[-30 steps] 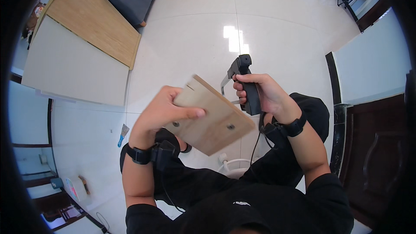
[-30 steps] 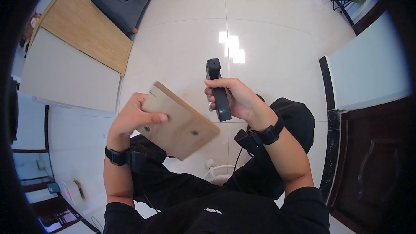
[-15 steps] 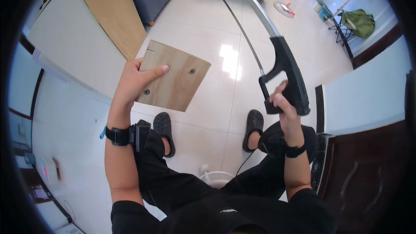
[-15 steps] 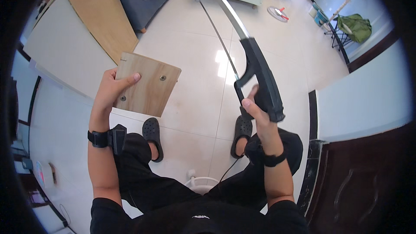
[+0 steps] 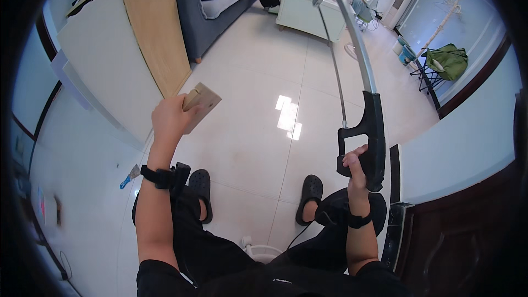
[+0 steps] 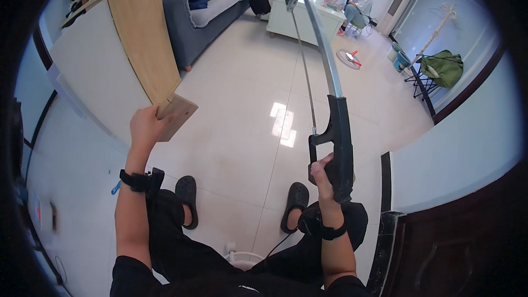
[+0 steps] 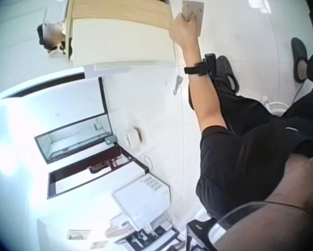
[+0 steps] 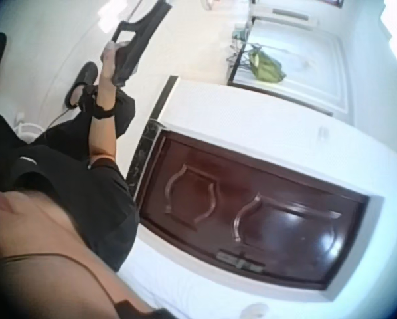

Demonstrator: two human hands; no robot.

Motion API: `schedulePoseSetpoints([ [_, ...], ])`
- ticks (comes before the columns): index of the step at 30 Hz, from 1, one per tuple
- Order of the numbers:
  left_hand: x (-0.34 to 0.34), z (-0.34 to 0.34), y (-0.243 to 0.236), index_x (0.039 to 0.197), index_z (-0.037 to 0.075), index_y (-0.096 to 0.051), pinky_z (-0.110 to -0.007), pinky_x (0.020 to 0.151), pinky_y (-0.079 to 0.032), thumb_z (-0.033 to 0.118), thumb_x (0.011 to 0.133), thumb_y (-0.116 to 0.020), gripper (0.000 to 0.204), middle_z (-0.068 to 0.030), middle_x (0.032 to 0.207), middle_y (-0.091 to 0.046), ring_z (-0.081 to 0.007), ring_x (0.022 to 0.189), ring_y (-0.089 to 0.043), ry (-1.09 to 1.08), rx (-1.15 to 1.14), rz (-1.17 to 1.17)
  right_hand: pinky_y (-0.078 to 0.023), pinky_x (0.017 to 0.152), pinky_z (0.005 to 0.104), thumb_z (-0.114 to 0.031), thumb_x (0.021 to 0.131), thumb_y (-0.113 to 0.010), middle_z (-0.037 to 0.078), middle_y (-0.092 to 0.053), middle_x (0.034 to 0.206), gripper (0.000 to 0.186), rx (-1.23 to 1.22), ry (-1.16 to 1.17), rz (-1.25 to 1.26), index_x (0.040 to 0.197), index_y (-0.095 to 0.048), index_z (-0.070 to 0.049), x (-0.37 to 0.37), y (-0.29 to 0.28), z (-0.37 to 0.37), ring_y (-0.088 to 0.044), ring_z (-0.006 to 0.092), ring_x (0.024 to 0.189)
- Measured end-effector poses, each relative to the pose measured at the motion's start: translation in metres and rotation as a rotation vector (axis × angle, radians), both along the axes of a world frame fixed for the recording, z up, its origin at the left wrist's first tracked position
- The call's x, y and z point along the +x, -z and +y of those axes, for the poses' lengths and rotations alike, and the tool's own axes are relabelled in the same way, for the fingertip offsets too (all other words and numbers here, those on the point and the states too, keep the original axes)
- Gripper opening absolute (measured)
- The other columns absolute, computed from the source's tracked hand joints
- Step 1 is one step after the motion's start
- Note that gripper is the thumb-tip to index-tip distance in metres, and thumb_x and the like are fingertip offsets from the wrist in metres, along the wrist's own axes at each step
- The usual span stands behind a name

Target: The person saws a notch into a wooden block using a hacksaw and then uses a putty knife to scrape the cut.

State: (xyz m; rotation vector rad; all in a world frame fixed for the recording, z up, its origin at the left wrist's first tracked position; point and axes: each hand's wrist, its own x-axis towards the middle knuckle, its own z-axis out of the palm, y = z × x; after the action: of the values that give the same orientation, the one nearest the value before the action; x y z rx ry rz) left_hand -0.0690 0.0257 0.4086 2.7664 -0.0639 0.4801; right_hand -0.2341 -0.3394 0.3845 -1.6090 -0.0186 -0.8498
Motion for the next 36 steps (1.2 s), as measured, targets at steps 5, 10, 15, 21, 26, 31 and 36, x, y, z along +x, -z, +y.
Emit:
schedulePoseSetpoints([
  [5, -0.001, -0.003, 0.010, 0.078, 0.011, -0.067, -0.041, 0.059, -0.050, 0.040, 0.075, -0.072, 0.030, -0.0108, 0.070, -0.065, -0.0313, 0.068, -0.064, 0.039, 0.037, 0.026, -0.046, 0.059, 0.0233, -0.007, 0.081, -0.069, 0.003, -0.056, 0.063, 0.017, 0.108, -0.068, 0.131, 0.090, -0.056, -0.002, -0.002, -0.020, 0.010, -0.057, 0.0097, 0.059],
  [10, 0.004, -0.004, 0.021, 0.076, 0.011, -0.066, -0.042, 0.058, -0.050, 0.038, 0.075, -0.072, 0.028, -0.0110, 0.068, -0.065, -0.0318, 0.067, -0.064, 0.072, 0.100, -0.021, -0.039, 0.052, 0.0245, -0.026, 0.091, -0.064, -0.002, -0.041, 0.059, 0.028, 0.511, -0.162, 0.397, 0.073, -0.048, -0.011, 0.009, -0.019, 0.014, -0.042, 0.0072, 0.051],
  [15, 0.014, -0.014, 0.044, 0.076, 0.011, -0.066, -0.043, 0.059, -0.050, 0.035, 0.076, -0.072, 0.025, -0.0113, 0.069, -0.065, -0.0324, 0.068, -0.064, 0.252, 0.178, -0.001, -0.036, 0.046, 0.0240, -0.027, 0.089, -0.066, -0.004, -0.042, 0.055, 0.031, 0.480, -0.094, 0.436, 0.068, -0.048, -0.014, 0.018, -0.006, 0.016, -0.042, 0.0082, 0.046],
  [21, 0.029, -0.018, 0.060, 0.077, 0.011, -0.065, -0.044, 0.060, -0.049, 0.035, 0.076, -0.071, 0.024, -0.0121, 0.071, -0.065, -0.0329, 0.070, -0.064, 0.409, 0.276, 0.130, -0.036, 0.044, 0.0221, -0.021, 0.089, -0.067, -0.002, -0.048, 0.055, 0.024, 0.412, 0.005, 0.348, 0.074, -0.058, -0.005, 0.018, -0.011, 0.007, -0.044, 0.0065, 0.045],
  [26, 0.066, 0.013, 0.017, 0.079, 0.012, -0.065, -0.042, 0.060, -0.049, 0.033, 0.078, -0.069, 0.022, -0.0113, 0.072, -0.064, -0.0319, 0.070, -0.064, 0.340, 0.540, -0.010, -0.036, 0.044, 0.0196, -0.020, 0.086, -0.070, -0.002, -0.050, 0.055, 0.023, 0.138, 0.057, 0.309, 0.074, -0.058, -0.005, 0.013, -0.013, 0.005, -0.046, 0.0061, 0.044],
  [31, 0.104, 0.041, -0.003, 0.078, 0.013, -0.066, -0.042, 0.061, -0.050, 0.032, 0.078, -0.069, 0.019, -0.0098, 0.073, -0.065, -0.0302, 0.074, -0.065, 0.322, 0.656, -0.029, -0.037, 0.047, 0.0194, -0.016, 0.081, -0.075, -0.002, -0.050, 0.058, 0.023, 0.068, -0.004, 0.333, 0.074, -0.056, -0.005, 0.011, -0.006, 0.009, -0.047, 0.0051, 0.048],
  [36, 0.147, 0.083, 0.112, 0.076, 0.014, -0.066, -0.042, 0.063, -0.051, 0.030, 0.075, -0.071, 0.017, -0.0095, 0.075, -0.067, -0.0299, 0.077, -0.066, 0.360, 0.620, 0.132, -0.037, 0.055, 0.0223, -0.010, 0.075, -0.079, 0.000, -0.053, 0.067, 0.024, -0.149, -0.106, 0.475, 0.076, -0.055, -0.004, 0.018, 0.005, 0.014, -0.047, 0.0084, 0.058],
])
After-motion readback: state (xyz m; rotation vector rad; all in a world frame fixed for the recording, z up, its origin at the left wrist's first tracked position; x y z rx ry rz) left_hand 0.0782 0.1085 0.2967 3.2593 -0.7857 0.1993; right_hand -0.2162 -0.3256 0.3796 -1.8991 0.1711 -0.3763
